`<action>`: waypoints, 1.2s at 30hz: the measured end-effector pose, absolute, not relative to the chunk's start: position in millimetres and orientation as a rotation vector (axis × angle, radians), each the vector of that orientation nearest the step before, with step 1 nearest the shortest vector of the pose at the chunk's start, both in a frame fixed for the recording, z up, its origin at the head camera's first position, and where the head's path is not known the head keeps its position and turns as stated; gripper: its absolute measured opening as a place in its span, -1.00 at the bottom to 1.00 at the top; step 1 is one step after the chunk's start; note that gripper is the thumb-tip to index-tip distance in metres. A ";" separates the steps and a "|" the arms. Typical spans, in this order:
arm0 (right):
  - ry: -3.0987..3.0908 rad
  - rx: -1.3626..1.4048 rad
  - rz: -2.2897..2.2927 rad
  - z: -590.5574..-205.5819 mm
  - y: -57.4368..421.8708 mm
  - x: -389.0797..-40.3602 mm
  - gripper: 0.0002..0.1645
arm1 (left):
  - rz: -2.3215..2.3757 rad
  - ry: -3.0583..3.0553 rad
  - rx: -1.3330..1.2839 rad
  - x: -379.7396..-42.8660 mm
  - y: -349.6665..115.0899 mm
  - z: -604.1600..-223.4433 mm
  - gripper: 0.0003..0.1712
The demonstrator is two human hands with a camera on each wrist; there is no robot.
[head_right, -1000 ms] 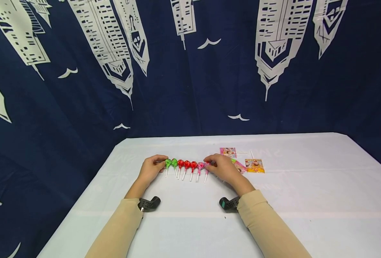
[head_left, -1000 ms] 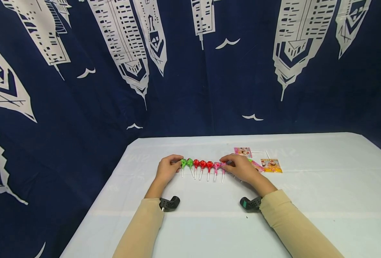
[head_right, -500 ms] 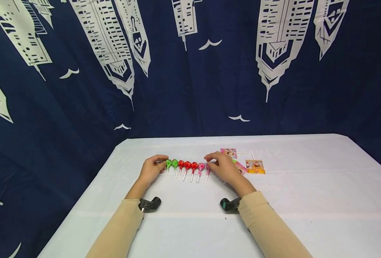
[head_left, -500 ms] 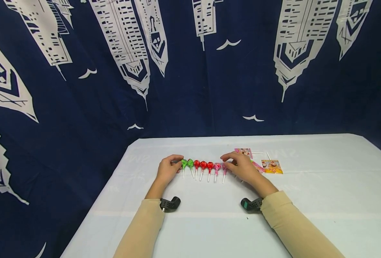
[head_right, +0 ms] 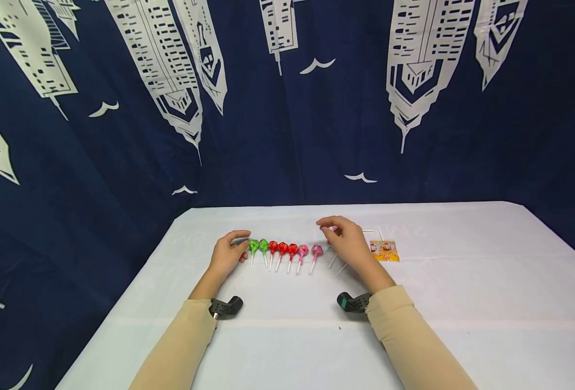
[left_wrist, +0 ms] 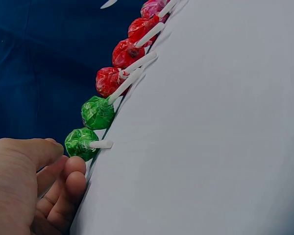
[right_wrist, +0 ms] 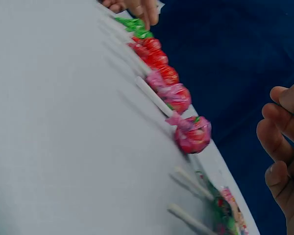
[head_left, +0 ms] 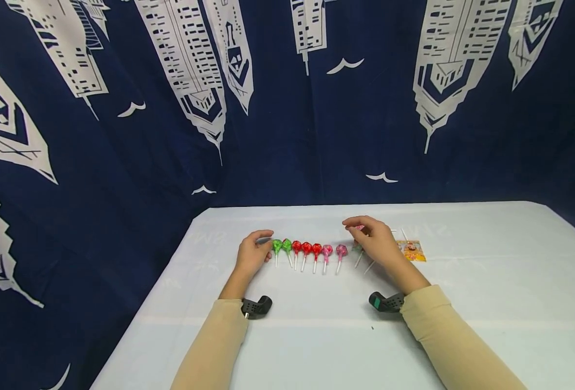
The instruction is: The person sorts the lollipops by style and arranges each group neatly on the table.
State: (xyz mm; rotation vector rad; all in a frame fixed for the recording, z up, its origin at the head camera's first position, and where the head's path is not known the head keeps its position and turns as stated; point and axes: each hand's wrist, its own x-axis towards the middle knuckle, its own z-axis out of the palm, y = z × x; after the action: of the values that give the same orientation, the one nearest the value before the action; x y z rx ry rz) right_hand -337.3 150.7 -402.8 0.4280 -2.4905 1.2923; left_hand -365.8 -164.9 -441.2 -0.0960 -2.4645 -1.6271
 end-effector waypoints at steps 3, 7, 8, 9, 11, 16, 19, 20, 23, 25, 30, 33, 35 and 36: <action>-2.514 0.348 1.318 -401.0 159.7 -331.8 -0.70 | -1.640 -2.468 -0.077 -363.8 -164.0 -442.7 -0.66; -2.551 0.260 1.293 -402.7 169.0 -323.1 -0.68 | -1.555 -2.432 -0.089 -359.6 -164.9 -440.1 -0.67; -2.550 0.248 1.275 -404.0 171.3 -321.2 -0.68 | -1.512 -2.414 -0.101 -358.6 -164.7 -438.1 -0.67; -2.549 0.242 1.253 -405.5 174.4 -319.5 -0.68 | -1.462 -2.396 -0.118 -357.8 -163.7 -435.6 -0.67; -2.539 0.232 1.212 -409.3 182.3 -317.1 -0.68 | -1.364 -2.366 -0.153 -356.1 -159.1 -428.8 -0.68; -2.519 0.214 1.076 -416.6 210.3 -314.0 -0.69 | -1.169 -2.364 -0.273 -349.3 -131.1 -405.7 -0.70; -2.531 0.201 1.017 -417.3 226.5 -311.6 -0.68 | -1.084 -2.382 -0.364 -344.1 -108.3 -392.4 -0.72; -2.542 0.194 1.002 -417.5 231.1 -310.5 -0.67 | -1.065 -2.388 -0.394 -342.4 -100.8 -389.0 -0.72; -2.560 0.184 0.964 -419.3 241.2 -308.8 -0.67 | -1.032 -2.404 -0.473 -338.1 -80.3 -382.7 -0.72; -2.567 0.191 0.945 -421.5 244.7 -308.5 -0.68 | -1.021 -2.421 -0.507 -335.7 -68.6 -381.4 -0.71; -2.562 0.223 0.897 -428.0 246.7 -309.7 -0.70 | -0.931 -2.535 -0.575 -334.6 -45.1 -383.3 -0.64; -2.556 0.228 0.880 -430.5 246.3 -309.2 -0.69 | -0.823 -2.643 -0.638 -336.9 -34.6 -383.1 -0.59; -2.554 0.230 0.865 -431.9 246.2 -308.4 -0.67 | -0.754 -2.718 -0.691 -339.6 -28.9 -381.3 -0.56; -2.556 0.230 0.857 -432.5 246.3 -307.8 -0.66 | -0.724 -2.752 -0.721 -341.2 -26.2 -380.2 -0.55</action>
State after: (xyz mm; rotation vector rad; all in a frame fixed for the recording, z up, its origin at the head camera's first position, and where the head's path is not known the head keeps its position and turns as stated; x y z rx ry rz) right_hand -307.8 246.3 -432.5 0.2301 -2.5564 0.8567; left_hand -341.2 -26.2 -380.2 -0.7207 -2.7522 -0.7238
